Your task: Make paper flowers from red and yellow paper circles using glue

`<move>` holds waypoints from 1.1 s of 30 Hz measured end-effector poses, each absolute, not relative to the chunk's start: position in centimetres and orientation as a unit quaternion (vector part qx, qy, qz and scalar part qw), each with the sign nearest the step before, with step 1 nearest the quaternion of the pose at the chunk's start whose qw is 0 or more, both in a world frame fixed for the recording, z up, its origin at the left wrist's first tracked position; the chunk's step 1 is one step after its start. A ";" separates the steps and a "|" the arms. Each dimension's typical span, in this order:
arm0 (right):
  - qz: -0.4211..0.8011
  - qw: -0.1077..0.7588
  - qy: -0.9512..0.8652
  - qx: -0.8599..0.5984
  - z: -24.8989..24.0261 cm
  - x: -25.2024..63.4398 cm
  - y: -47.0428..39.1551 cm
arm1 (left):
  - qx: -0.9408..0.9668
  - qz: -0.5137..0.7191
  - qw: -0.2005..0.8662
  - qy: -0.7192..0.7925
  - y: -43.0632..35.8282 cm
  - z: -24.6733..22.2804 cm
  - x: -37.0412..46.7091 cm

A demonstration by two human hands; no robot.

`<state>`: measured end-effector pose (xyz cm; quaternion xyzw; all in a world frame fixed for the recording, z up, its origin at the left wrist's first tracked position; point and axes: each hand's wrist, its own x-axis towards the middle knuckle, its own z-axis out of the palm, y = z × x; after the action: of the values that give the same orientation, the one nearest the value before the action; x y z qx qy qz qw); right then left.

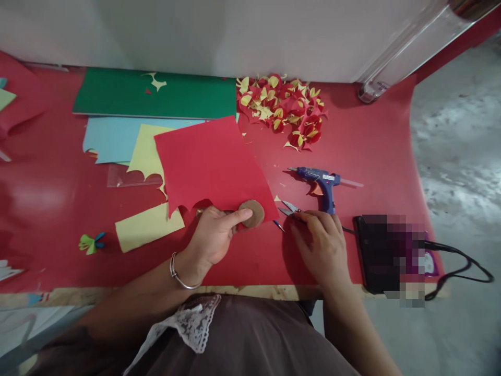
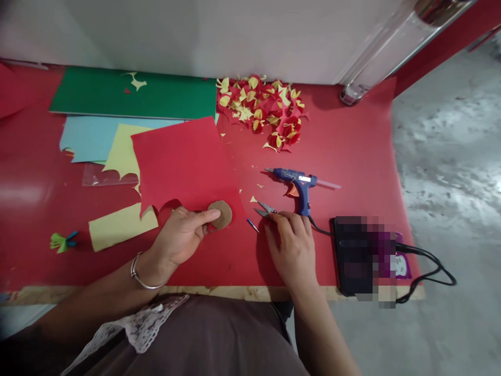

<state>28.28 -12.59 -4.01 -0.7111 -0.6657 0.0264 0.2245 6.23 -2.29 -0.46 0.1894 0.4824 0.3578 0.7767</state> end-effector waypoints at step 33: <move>0.412 0.506 -0.322 -0.686 -2.6 22.4 -13.8 | 0.025 0.414 0.793 0.446 -2.7 0.7 9.9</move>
<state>22.45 -13.85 -2.55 -0.6858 -0.3218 0.4119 0.5065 9.92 -2.73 0.68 0.0253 0.4462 0.4136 0.7932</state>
